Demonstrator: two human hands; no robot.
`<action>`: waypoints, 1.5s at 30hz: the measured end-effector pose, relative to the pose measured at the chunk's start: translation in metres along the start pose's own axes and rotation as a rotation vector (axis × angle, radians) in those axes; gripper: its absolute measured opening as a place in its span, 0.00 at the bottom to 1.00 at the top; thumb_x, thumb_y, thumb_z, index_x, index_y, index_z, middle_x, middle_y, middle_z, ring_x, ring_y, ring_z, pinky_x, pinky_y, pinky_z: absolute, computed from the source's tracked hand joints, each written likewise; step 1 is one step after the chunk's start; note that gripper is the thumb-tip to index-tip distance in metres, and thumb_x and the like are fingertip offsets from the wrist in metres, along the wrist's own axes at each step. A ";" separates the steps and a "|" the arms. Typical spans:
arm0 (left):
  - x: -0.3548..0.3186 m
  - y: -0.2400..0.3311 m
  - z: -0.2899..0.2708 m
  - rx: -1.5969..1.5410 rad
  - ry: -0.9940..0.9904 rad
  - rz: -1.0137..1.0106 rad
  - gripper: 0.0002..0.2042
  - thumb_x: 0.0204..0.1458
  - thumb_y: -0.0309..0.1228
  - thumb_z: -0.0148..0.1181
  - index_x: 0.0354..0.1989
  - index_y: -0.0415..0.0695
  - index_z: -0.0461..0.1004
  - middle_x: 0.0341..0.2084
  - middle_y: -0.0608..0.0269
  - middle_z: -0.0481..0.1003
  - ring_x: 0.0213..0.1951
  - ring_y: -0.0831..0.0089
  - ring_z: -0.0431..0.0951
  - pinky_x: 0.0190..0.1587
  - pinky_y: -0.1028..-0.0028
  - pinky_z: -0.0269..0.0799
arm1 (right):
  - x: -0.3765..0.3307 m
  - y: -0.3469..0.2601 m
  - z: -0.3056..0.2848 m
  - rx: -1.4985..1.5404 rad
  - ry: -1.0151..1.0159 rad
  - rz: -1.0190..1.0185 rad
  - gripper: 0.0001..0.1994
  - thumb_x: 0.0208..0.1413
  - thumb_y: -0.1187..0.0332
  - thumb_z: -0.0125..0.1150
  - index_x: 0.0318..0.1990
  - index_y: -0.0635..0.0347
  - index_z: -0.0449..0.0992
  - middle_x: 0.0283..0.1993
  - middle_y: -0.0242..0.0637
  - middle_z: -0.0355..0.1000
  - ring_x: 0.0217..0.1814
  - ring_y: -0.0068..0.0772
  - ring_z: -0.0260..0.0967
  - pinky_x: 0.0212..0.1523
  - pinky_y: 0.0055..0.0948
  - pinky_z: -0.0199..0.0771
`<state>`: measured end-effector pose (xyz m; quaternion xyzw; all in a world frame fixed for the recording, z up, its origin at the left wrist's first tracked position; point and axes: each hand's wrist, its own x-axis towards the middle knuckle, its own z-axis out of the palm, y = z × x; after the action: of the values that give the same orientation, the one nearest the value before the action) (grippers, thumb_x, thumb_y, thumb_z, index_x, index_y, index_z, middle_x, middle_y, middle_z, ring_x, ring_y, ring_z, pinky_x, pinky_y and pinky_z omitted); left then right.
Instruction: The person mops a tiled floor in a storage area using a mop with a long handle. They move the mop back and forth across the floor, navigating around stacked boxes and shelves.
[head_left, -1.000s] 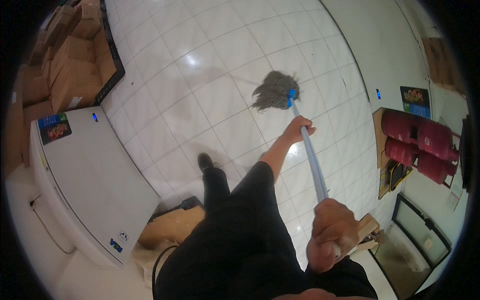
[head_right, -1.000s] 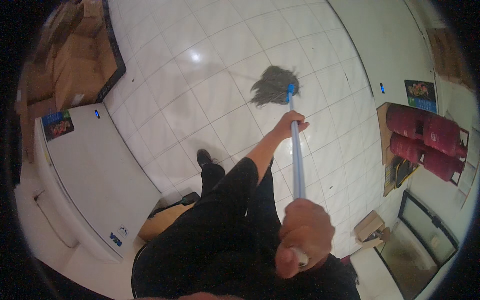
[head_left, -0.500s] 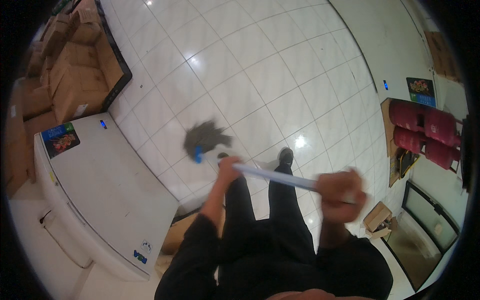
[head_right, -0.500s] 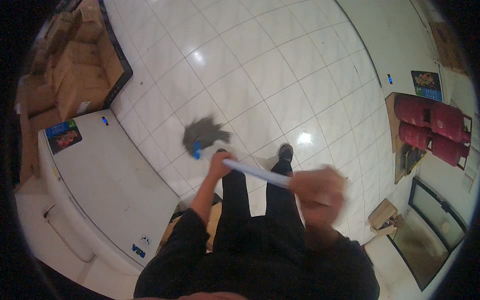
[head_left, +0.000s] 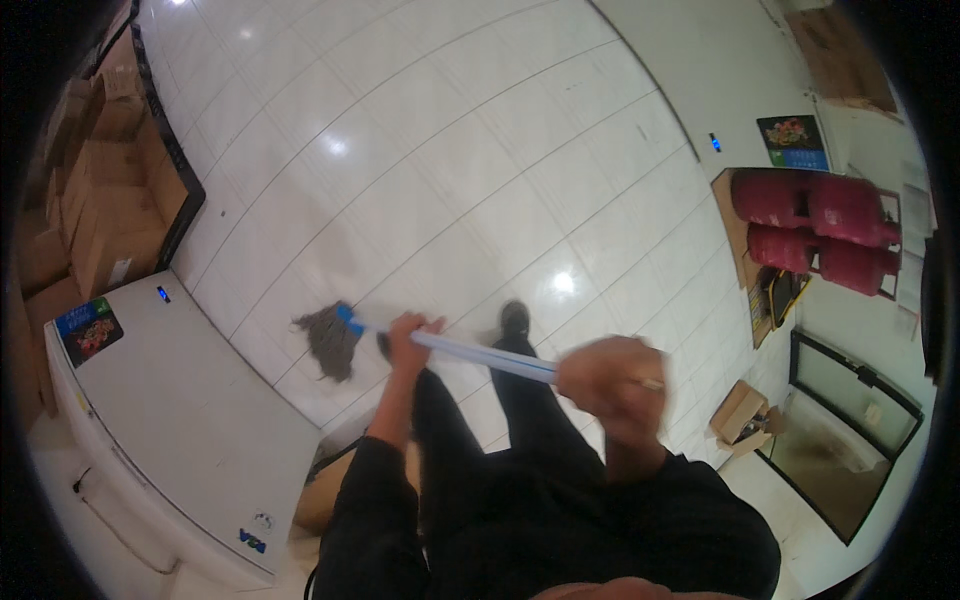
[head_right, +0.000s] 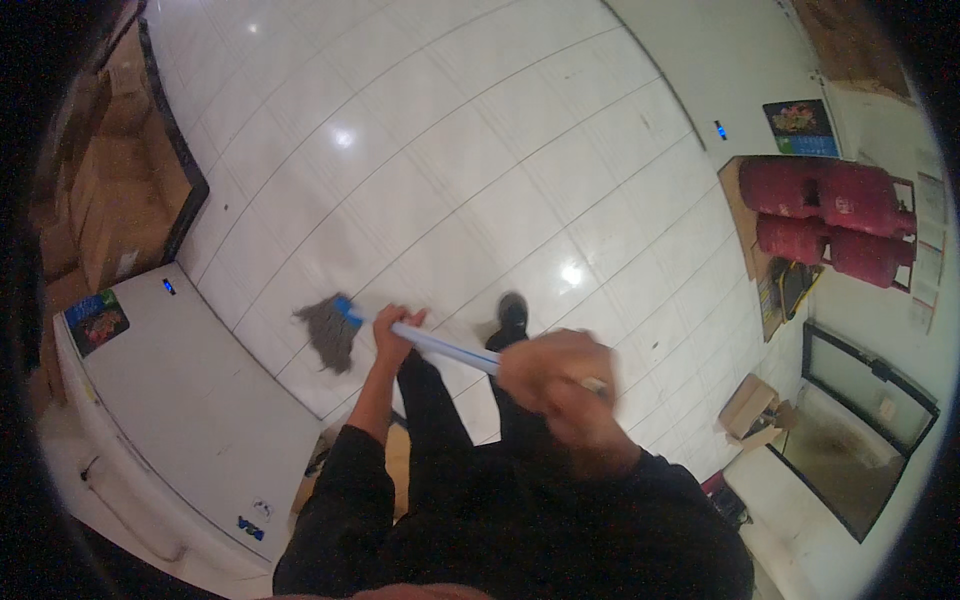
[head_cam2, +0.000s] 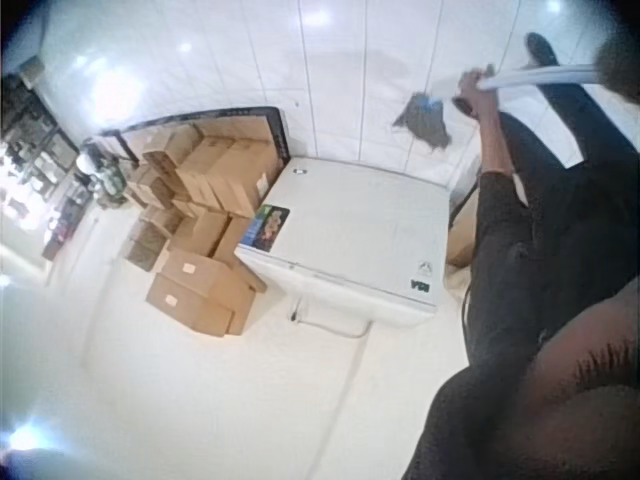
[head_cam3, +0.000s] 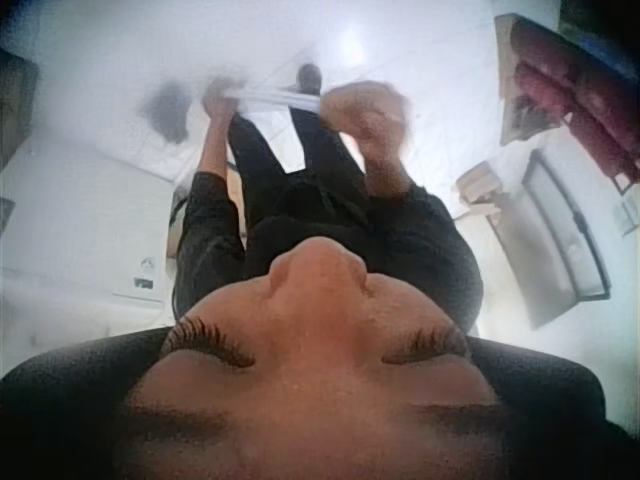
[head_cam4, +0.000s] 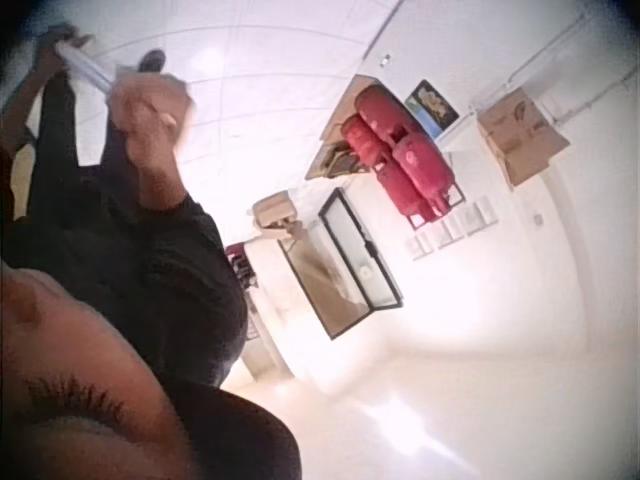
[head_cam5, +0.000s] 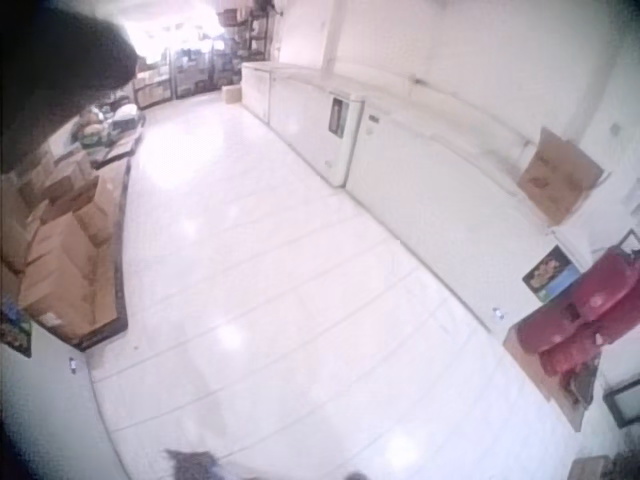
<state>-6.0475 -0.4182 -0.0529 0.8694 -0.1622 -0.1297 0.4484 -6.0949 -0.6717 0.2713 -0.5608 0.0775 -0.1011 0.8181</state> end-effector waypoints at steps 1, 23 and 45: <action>0.023 0.035 0.030 -0.116 -0.026 0.016 0.20 0.39 0.32 0.77 0.14 0.43 0.66 0.14 0.58 0.65 0.22 0.59 0.67 0.28 0.61 0.58 | 0.001 -0.039 -0.011 0.033 0.004 -0.062 0.17 0.58 0.60 0.51 0.18 0.56 0.63 0.13 0.33 0.61 0.13 0.30 0.57 0.17 0.34 0.56; 0.131 0.315 0.344 -0.303 -0.863 0.919 0.22 0.39 0.45 0.78 0.26 0.46 0.68 0.27 0.62 0.71 0.41 0.54 0.74 0.71 0.47 0.54 | -0.124 -0.020 -0.170 0.613 1.128 0.308 0.20 0.68 0.57 0.44 0.58 0.59 0.70 0.59 0.48 0.61 0.59 0.40 0.64 0.61 0.53 0.66; 0.095 0.303 0.438 0.939 -0.644 0.734 0.18 0.56 0.43 0.59 0.56 0.67 0.75 0.72 0.68 0.59 0.77 0.53 0.39 0.71 0.31 0.20 | -0.165 0.113 -0.264 0.605 1.075 0.702 0.26 0.71 0.48 0.46 0.74 0.14 0.51 0.36 0.32 0.61 0.23 0.26 0.54 0.23 0.24 0.61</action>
<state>-6.1738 -0.9438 -0.0585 0.7785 -0.6116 -0.1373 -0.0324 -6.3092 -0.8284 0.0731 -0.1235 0.6152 -0.1112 0.7706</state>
